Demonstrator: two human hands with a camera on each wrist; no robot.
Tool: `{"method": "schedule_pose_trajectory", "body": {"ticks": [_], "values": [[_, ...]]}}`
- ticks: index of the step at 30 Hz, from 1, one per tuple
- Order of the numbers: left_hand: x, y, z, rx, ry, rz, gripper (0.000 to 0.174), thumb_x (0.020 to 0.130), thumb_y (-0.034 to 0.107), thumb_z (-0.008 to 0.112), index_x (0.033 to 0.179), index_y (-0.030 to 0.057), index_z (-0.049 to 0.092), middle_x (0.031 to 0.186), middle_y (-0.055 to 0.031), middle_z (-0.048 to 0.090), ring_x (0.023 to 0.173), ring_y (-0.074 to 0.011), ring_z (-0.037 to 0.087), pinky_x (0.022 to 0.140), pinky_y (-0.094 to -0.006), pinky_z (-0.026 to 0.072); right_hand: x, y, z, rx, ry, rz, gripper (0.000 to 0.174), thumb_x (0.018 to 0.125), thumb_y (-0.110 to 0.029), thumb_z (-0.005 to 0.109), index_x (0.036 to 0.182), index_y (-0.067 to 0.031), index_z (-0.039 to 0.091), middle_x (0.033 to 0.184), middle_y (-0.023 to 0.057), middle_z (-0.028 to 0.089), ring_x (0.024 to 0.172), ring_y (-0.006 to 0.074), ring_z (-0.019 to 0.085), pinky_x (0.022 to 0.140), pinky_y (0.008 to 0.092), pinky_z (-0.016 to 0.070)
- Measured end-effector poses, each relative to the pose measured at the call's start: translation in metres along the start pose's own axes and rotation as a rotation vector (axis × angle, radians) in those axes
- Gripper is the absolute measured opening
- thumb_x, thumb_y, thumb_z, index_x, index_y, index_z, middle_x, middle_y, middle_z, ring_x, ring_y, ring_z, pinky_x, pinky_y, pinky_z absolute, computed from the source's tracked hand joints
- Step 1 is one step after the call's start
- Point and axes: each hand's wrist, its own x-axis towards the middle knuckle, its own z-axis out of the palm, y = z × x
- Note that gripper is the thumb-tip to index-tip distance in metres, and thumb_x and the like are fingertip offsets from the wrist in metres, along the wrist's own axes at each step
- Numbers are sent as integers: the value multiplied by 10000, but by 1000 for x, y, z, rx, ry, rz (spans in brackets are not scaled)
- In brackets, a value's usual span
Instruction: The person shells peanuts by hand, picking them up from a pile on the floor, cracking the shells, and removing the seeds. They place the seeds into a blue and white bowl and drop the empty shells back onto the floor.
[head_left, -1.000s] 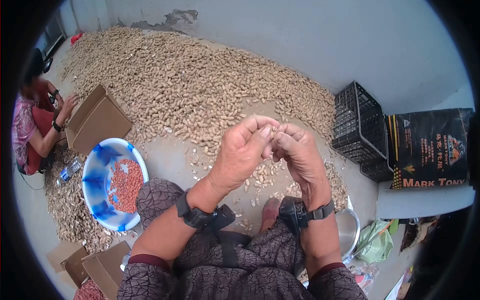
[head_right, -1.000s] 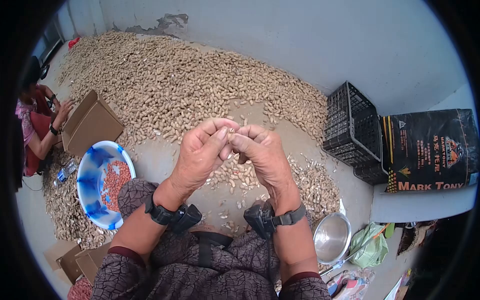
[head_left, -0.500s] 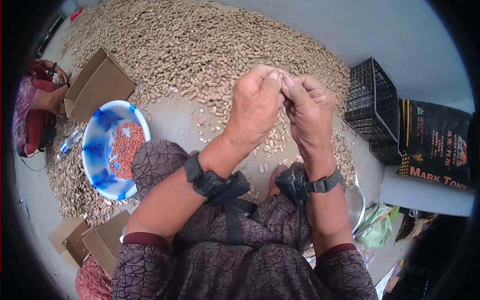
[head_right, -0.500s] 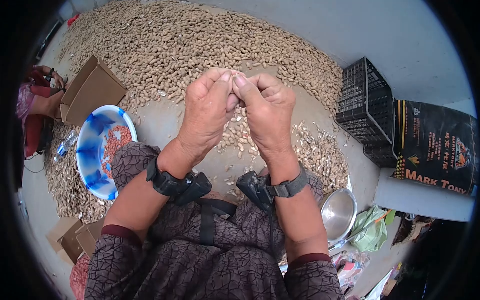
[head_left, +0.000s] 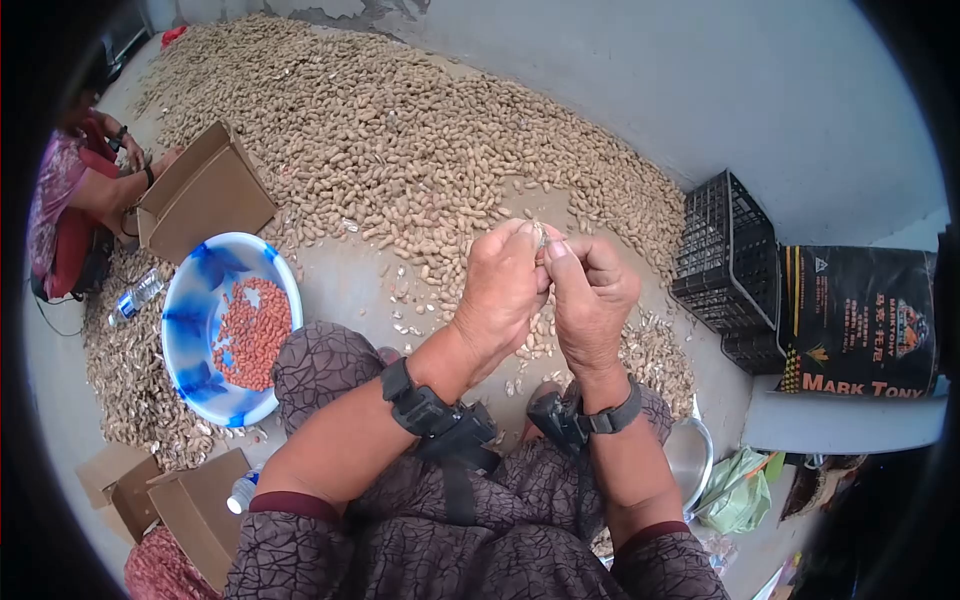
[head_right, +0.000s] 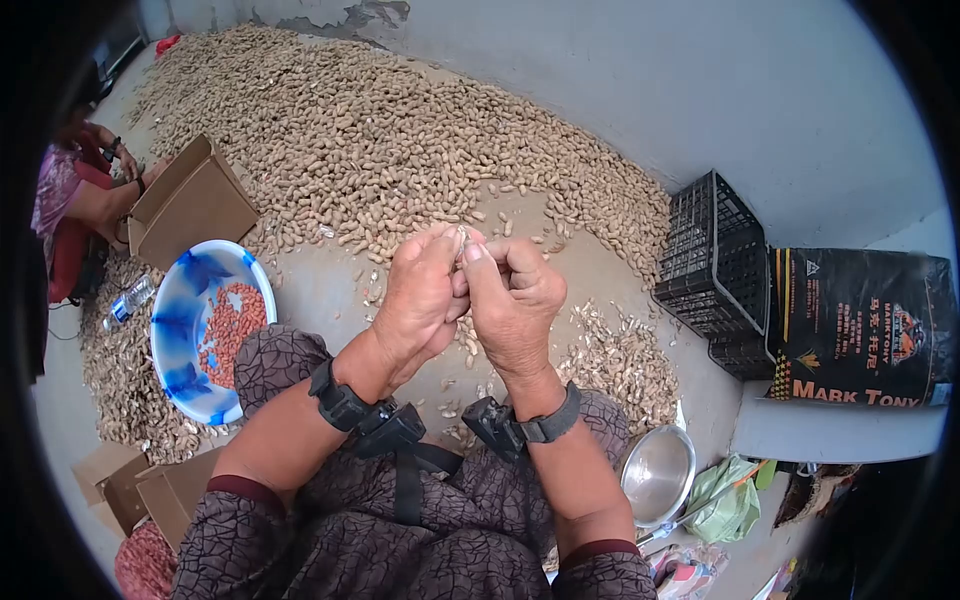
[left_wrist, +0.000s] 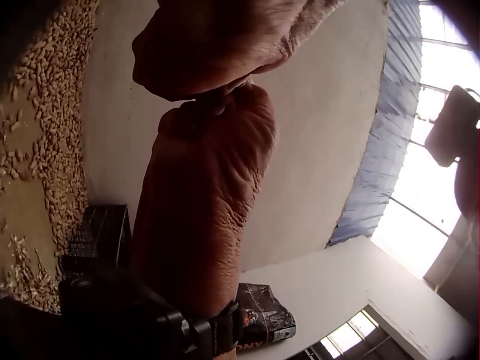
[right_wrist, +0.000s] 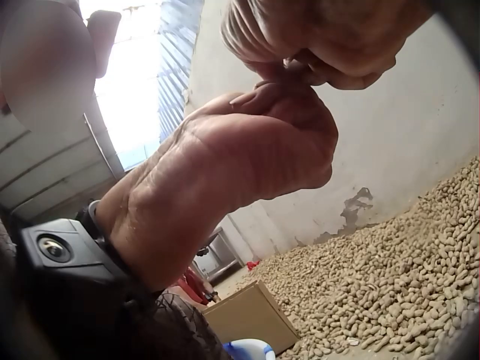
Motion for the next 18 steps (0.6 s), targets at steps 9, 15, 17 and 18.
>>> {"method": "schedule_pose_trajectory", "body": {"ticks": [9, 15, 17, 18], "values": [[-1, 8, -15, 189, -126, -57, 246, 868, 195, 378, 754, 22, 510, 590, -23, 469, 395, -68, 388, 325, -190, 296, -3, 4, -15, -184, -139, -196, 63, 759, 0, 597, 738, -8, 538, 586, 19, 567, 487, 25, 500, 405, 153, 362], [-3, 11, -16, 268, -127, -156, 296, 890, 268, 392, 742, 42, 513, 600, -17, 489, 419, -69, 412, 356, -190, 333, -1, 13, -25, -394, -230, -364, 117, 706, -2, 646, 715, -12, 530, 549, 22, 534, 456, 42, 497, 399, 173, 366], [-4, 11, -16, 270, -126, -182, 318, 895, 292, 392, 733, 46, 513, 601, -15, 493, 424, -68, 418, 368, -188, 340, -3, 13, -25, -407, -224, -383, 128, 698, -9, 655, 710, -13, 528, 544, 27, 527, 445, 52, 497, 397, 180, 370], [-5, 12, -14, 316, -119, -179, 333, 896, 294, 383, 730, 31, 503, 593, -26, 484, 417, -79, 423, 359, -191, 318, -3, 9, -24, -426, -216, -401, 135, 694, -18, 661, 707, -15, 527, 546, 31, 526, 439, 62, 498, 395, 189, 373]]}}
